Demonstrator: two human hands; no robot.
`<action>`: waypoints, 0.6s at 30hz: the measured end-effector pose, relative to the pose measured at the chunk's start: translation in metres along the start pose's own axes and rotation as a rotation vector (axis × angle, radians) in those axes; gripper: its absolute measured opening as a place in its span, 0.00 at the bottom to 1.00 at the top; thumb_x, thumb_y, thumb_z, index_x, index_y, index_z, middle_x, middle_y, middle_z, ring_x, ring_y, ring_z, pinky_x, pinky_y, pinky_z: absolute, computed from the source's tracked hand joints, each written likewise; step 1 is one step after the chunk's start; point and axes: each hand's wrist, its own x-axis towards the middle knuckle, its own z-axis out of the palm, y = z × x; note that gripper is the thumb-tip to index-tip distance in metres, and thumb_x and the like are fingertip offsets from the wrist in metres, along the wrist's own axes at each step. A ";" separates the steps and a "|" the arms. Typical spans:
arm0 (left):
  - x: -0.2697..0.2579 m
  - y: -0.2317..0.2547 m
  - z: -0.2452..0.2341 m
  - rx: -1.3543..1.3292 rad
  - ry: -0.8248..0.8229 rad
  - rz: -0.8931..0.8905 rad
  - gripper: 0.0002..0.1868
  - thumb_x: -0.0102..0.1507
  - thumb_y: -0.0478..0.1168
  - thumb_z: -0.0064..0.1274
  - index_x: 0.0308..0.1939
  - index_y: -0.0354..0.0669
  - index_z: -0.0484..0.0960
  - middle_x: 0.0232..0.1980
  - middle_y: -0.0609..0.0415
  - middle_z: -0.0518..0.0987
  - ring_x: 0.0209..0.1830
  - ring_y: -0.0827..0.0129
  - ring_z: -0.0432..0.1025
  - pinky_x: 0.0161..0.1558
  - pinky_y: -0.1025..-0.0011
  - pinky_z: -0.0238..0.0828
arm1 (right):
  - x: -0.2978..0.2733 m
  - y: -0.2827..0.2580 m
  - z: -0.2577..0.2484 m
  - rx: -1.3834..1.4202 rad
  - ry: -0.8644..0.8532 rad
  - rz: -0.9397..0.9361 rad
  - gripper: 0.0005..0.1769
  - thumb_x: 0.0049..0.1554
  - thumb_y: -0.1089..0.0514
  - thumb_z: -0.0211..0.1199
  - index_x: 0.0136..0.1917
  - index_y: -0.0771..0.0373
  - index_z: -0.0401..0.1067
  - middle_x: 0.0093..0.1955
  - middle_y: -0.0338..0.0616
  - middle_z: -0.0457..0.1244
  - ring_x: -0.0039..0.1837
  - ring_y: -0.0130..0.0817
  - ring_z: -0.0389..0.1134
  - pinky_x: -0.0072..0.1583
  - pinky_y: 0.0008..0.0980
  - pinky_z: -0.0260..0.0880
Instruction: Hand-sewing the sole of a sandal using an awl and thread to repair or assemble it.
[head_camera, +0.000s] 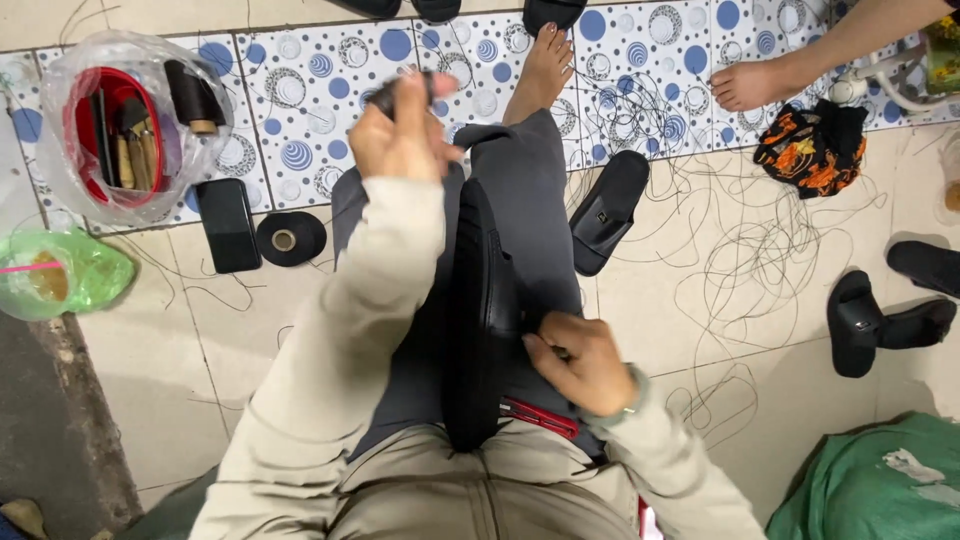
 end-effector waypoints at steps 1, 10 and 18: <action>0.017 -0.009 0.002 -0.097 0.158 0.048 0.20 0.59 0.50 0.37 0.33 0.42 0.80 0.13 0.61 0.64 0.10 0.77 0.58 0.16 0.78 0.59 | 0.001 0.002 0.008 0.060 0.051 0.034 0.16 0.53 0.61 0.53 0.26 0.60 0.54 0.23 0.36 0.48 0.26 0.29 0.46 0.30 0.28 0.46; 0.030 0.009 -0.098 0.175 -0.376 0.000 0.18 0.61 0.49 0.42 0.39 0.36 0.76 0.29 0.53 0.74 0.23 0.72 0.69 0.26 0.81 0.72 | -0.006 -0.026 -0.046 -0.179 0.075 0.162 0.09 0.53 0.60 0.54 0.49 0.61 0.64 0.49 0.41 0.63 0.50 0.33 0.65 0.52 0.28 0.64; -0.065 -0.024 -0.111 0.791 -0.331 0.537 0.21 0.49 0.47 0.56 0.44 0.44 0.76 0.49 0.60 0.75 0.48 0.74 0.70 0.53 0.77 0.60 | 0.009 -0.051 -0.052 -0.576 -0.198 -0.058 0.21 0.55 0.52 0.53 0.63 0.42 0.62 0.27 0.32 0.49 0.24 0.28 0.50 0.23 0.30 0.52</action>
